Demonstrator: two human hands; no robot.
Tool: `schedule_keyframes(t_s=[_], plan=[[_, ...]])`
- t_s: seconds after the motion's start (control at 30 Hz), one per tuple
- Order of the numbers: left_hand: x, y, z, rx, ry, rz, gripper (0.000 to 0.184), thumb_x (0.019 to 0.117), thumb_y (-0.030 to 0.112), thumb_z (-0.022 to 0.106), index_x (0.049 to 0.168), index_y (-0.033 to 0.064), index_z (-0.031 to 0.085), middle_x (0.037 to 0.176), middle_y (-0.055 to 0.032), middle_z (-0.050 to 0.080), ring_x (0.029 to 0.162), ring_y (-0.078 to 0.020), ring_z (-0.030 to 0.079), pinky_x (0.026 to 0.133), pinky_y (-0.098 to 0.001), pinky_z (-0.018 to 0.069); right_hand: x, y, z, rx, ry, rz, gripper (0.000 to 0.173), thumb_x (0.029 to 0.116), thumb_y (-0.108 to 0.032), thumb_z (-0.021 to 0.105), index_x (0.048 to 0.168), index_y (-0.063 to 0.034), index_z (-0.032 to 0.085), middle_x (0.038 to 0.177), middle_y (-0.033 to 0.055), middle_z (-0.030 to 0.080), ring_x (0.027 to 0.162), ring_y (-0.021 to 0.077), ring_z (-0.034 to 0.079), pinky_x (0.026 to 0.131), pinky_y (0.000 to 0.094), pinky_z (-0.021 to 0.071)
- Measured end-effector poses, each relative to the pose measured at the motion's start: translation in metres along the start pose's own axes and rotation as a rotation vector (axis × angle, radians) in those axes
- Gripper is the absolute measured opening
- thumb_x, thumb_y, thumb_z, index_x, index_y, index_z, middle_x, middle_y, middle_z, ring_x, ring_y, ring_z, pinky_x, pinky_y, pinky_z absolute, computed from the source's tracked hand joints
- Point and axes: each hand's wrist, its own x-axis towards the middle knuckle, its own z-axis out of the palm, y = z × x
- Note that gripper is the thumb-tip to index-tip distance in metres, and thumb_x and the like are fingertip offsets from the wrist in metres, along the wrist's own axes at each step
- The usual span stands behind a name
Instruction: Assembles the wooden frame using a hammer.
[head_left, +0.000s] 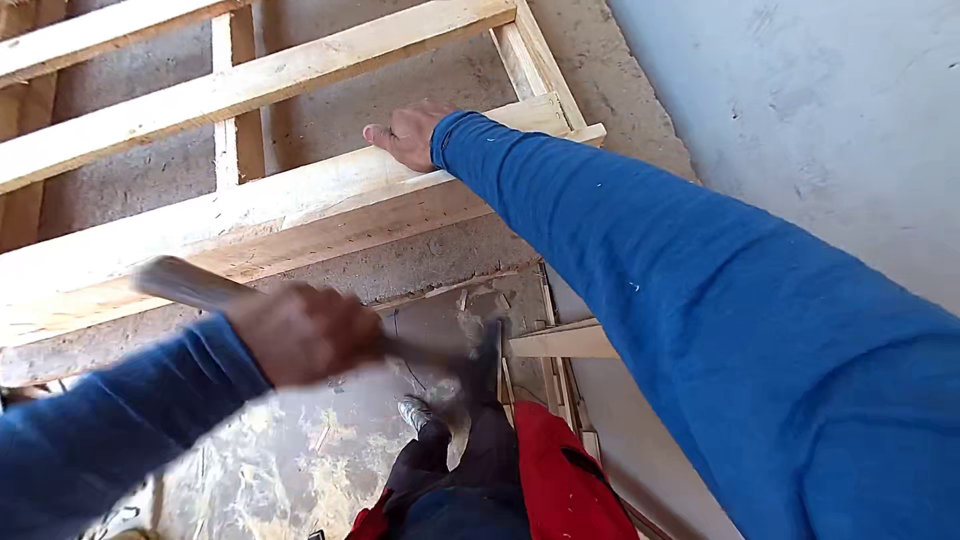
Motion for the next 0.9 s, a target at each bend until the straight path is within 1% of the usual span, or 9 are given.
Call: schedule_keyframes(t_s=[0.07, 0.13, 0.27, 0.3, 0.43, 0.57, 0.67, 0.8, 0.9], plan=[[-0.002, -0.024, -0.005, 0.074, -0.148, -0.332, 0.048, 0.1037, 0.05, 0.048, 0.091, 0.006, 0.064, 0.071, -0.0138, 0.061, 0.061, -0.0365, 0.066, 0.05, -0.0541, 0.0519, 0.0, 0.0, 0.002, 0.002, 0.007, 0.0, 0.082, 0.1065, -0.062, 0.013, 0.103, -0.0029, 0.07, 0.114, 0.0204, 0.07, 0.118, 0.0372, 0.065, 0.095, 0.0639, 0.0483], [-0.001, -0.007, 0.005, 0.067, -0.073, -0.452, 0.052, 0.1008, 0.052, 0.05, 0.091, 0.0031, 0.065, 0.07, -0.0163, 0.061, 0.059, -0.0401, 0.066, 0.048, -0.0575, 0.0516, 0.004, 0.001, -0.003, 0.005, 0.029, 0.0, 0.082, 0.1068, -0.061, 0.013, 0.103, -0.0028, 0.07, 0.114, 0.0206, 0.07, 0.118, 0.0376, 0.065, 0.095, 0.0643, 0.0479], [0.006, 0.025, 0.021, 0.005, 0.163, 0.033, 0.047, 0.1006, 0.05, 0.049, 0.086, 0.0081, 0.063, 0.066, -0.0059, 0.053, 0.053, -0.0262, 0.059, 0.043, -0.0403, 0.0467, 0.003, 0.001, 0.001, 0.007, 0.01, 0.009, 0.081, 0.1068, -0.061, 0.013, 0.102, -0.0041, 0.071, 0.113, 0.0189, 0.07, 0.117, 0.0364, 0.065, 0.095, 0.0631, 0.0483], [0.006, 0.009, 0.018, 0.009, 0.132, 0.021, 0.044, 0.1005, 0.047, 0.05, 0.086, 0.0079, 0.065, 0.066, -0.0073, 0.056, 0.055, -0.0274, 0.062, 0.044, -0.0428, 0.0503, 0.005, 0.001, 0.001, 0.002, 0.009, 0.003, 0.081, 0.1069, -0.061, 0.013, 0.102, -0.0037, 0.07, 0.113, 0.0192, 0.07, 0.117, 0.0365, 0.065, 0.095, 0.0631, 0.0484], [-0.014, -0.018, 0.009, 0.054, -0.107, -0.515, 0.051, 0.0991, 0.054, 0.053, 0.092, 0.0052, 0.065, 0.07, -0.0147, 0.062, 0.061, -0.0383, 0.067, 0.05, -0.0573, 0.0516, 0.001, 0.002, 0.0, 0.006, 0.022, 0.005, 0.081, 0.1071, -0.06, 0.014, 0.105, -0.0022, 0.07, 0.115, 0.0213, 0.07, 0.118, 0.0382, 0.064, 0.096, 0.0646, 0.0474], [-0.066, 0.028, 0.025, -0.008, 0.121, -0.213, 0.052, 0.0987, 0.055, 0.051, 0.083, 0.0079, 0.066, 0.063, -0.0059, 0.056, 0.052, -0.0262, 0.061, 0.043, -0.0416, 0.0499, 0.005, -0.007, -0.009, -0.002, -0.035, 0.004, 0.083, 0.1067, -0.061, 0.013, 0.11, -0.0003, 0.069, 0.12, 0.0245, 0.068, 0.123, 0.0421, 0.061, 0.101, 0.0667, 0.0437], [-0.076, 0.005, 0.021, -0.008, 0.094, 0.035, 0.046, 0.1015, 0.047, 0.051, 0.085, 0.0072, 0.065, 0.064, -0.0073, 0.055, 0.053, -0.0272, 0.06, 0.044, -0.0403, 0.0485, 0.016, -0.043, -0.005, 0.073, -0.035, 0.003, 0.083, 0.1071, -0.061, 0.013, 0.113, 0.0002, 0.07, 0.122, 0.0238, 0.068, 0.124, 0.0406, 0.061, 0.102, 0.0655, 0.044], [-0.09, -0.059, 0.014, 0.062, -0.168, -0.453, 0.048, 0.1006, 0.052, 0.054, 0.092, 0.0062, 0.065, 0.072, -0.0149, 0.063, 0.063, -0.038, 0.067, 0.052, -0.0572, 0.0522, 0.028, -0.073, 0.016, -0.004, -0.005, 0.028, 0.08, 0.1071, -0.06, 0.013, 0.107, -0.0036, 0.07, 0.116, 0.0206, 0.07, 0.119, 0.0381, 0.064, 0.096, 0.0643, 0.0476], [-0.101, -0.032, 0.039, 0.058, 0.044, -0.218, 0.052, 0.0969, 0.057, 0.052, 0.086, 0.0086, 0.066, 0.067, -0.0084, 0.059, 0.055, -0.0292, 0.064, 0.044, -0.0455, 0.0511, 0.035, -0.071, 0.015, -0.013, -0.006, 0.033, 0.08, 0.1072, -0.06, 0.012, 0.105, -0.0038, 0.069, 0.113, 0.02, 0.07, 0.116, 0.0378, 0.065, 0.094, 0.0641, 0.0484]])
